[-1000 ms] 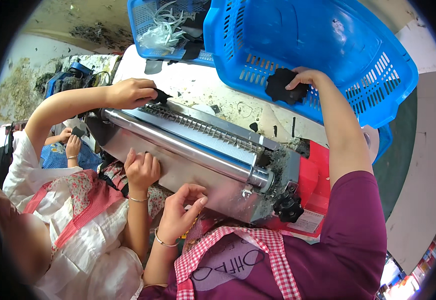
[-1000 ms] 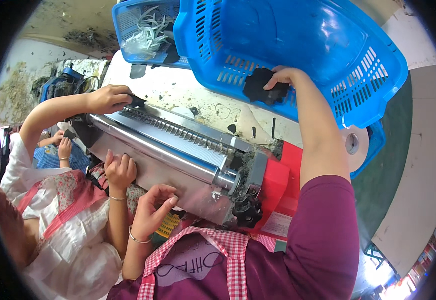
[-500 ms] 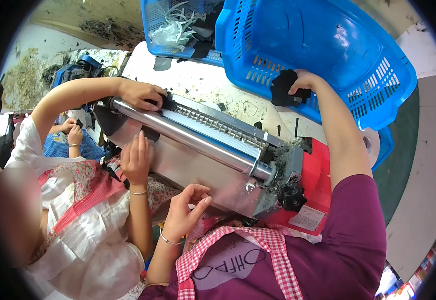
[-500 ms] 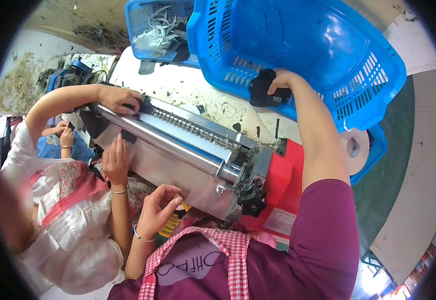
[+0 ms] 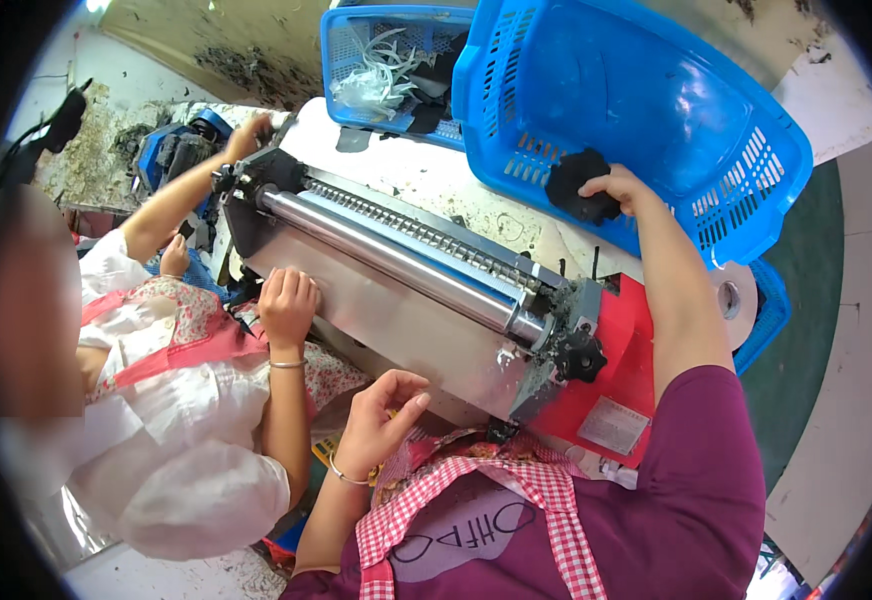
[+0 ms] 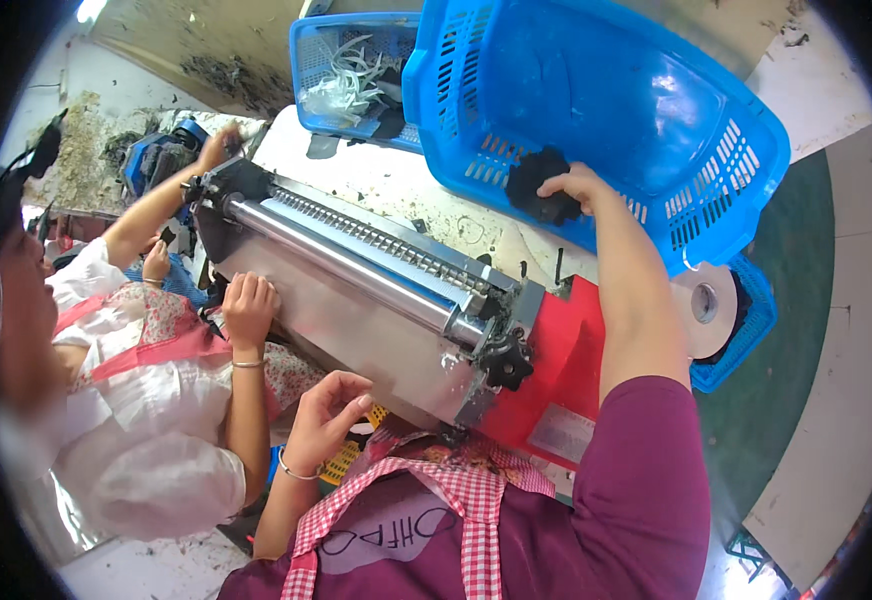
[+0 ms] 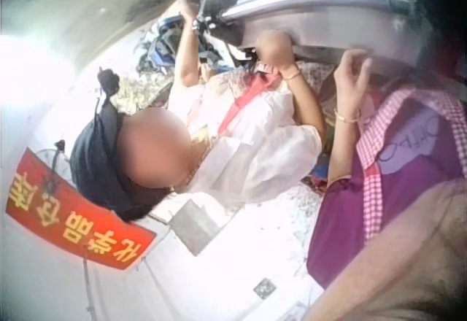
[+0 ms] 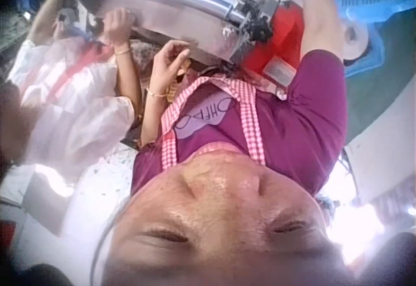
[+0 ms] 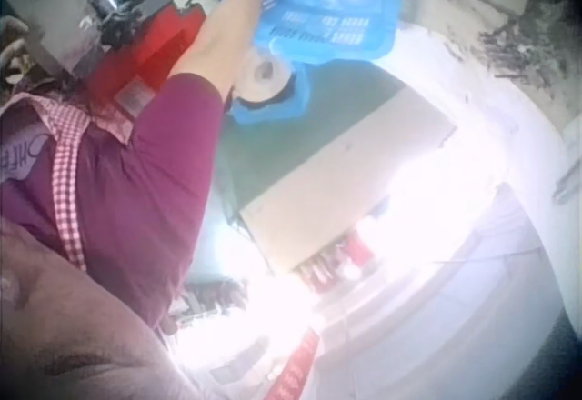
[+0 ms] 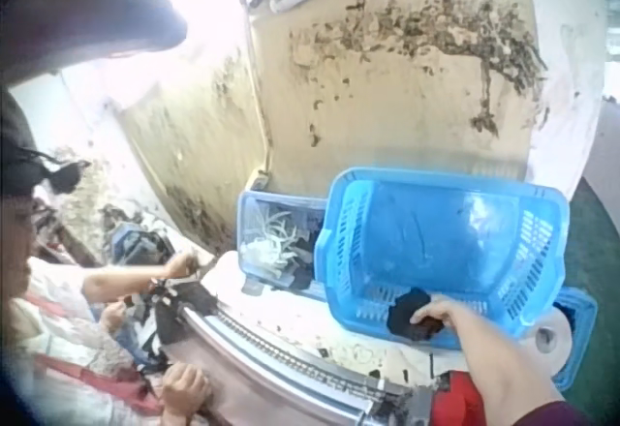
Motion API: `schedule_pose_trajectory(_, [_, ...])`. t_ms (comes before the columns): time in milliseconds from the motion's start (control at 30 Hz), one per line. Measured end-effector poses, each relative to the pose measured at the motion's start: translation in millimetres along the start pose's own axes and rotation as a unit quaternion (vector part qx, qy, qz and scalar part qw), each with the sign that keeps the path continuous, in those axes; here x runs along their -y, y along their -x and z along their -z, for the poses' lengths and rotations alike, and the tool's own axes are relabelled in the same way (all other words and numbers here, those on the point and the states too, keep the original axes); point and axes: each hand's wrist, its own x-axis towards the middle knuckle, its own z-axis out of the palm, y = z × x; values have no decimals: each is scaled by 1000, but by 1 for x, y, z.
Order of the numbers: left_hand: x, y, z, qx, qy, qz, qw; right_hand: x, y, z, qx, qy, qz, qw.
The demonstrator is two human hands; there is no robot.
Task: The person uses a roller machine to apply glue to several black shoe components. They pick up individual pieces from a blue basket, feed them through the machine rollers, and stack the finished parts.
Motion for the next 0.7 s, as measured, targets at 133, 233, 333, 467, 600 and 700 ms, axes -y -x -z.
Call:
schedule_pose_trajectory(133, [-2, 2, 6, 42, 183, -10, 982, 92, 107, -22, 140, -148, 136, 970])
schedule_pose_trajectory(233, [-33, -13, -8, 115, 272, -184, 938, 131, 227, -79, 199, -206, 264, 921])
schedule_pose_trajectory(333, [-42, -30, -36, 191, 411, -300, 839, 126, 320, -137, 211, -202, 247, 924])
schedule_pose_trajectory(467, [-47, -7, -32, 219, 364, -306, 852, 88, 367, -208, 133, -193, 258, 937])
schedule_pose_trajectory(600, [-14, 16, -21, 184, 527, -143, 818, 55, 376, -254, 160, -303, 230, 911])
schedule_pose_trajectory(700, [13, 31, -4, 233, 580, -94, 775, 42, 388, -275, 192, -367, 211, 885])
